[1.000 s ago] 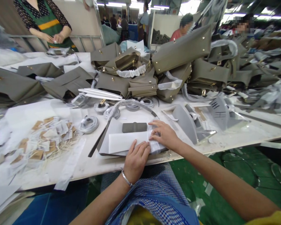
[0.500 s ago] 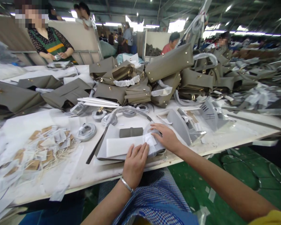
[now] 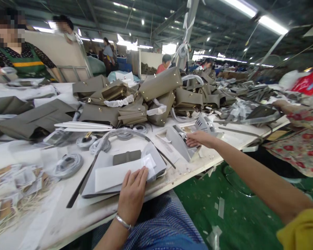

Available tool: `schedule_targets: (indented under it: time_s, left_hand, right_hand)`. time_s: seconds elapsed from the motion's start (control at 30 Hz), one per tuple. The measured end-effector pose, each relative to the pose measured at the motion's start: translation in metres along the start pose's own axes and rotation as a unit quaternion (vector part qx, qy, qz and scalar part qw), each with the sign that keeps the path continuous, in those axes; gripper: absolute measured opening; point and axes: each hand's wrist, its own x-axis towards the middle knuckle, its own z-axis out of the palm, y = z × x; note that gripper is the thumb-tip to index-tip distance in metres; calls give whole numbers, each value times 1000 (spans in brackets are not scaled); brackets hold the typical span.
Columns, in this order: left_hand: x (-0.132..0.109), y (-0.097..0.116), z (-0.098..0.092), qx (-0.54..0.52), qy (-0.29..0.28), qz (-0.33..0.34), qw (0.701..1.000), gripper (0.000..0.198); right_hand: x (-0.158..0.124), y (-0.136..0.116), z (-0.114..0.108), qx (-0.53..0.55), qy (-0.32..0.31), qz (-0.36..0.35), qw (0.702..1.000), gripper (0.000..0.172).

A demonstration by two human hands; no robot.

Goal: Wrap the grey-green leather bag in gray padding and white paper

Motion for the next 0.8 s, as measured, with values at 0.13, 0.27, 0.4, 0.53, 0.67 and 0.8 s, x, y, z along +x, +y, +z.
schedule_targets:
  time_s: [0.13, 0.27, 0.4, 0.53, 0.67, 0.8]
  left_hand:
    - [0, 0, 1, 0, 5, 3, 1000, 50]
    - [0, -1, 1, -3, 10, 7, 1000, 47]
    - [0, -2, 0, -10, 19, 13, 1000, 45]
    - [0, -3, 1, -14, 18, 17, 1000, 48]
    - [0, -3, 1, -17, 16, 17, 1000, 51]
    - [0, -2, 1, -10, 22, 20, 999, 50]
  right_hand:
    - [0, -18, -2, 62, -44, 43, 996, 30]
    - [-20, -23, -17, 101, -45, 41, 993, 34]
    - [-64, -8, -40, 108, -15, -6, 994, 40]
    - [-108, 29, -42, 89, 18, -6, 996, 52]
    - [-121, 73, -18, 126, 68, -3, 990, 61]
    - [-102, 108, 8, 149, 113, -32, 982, 60]
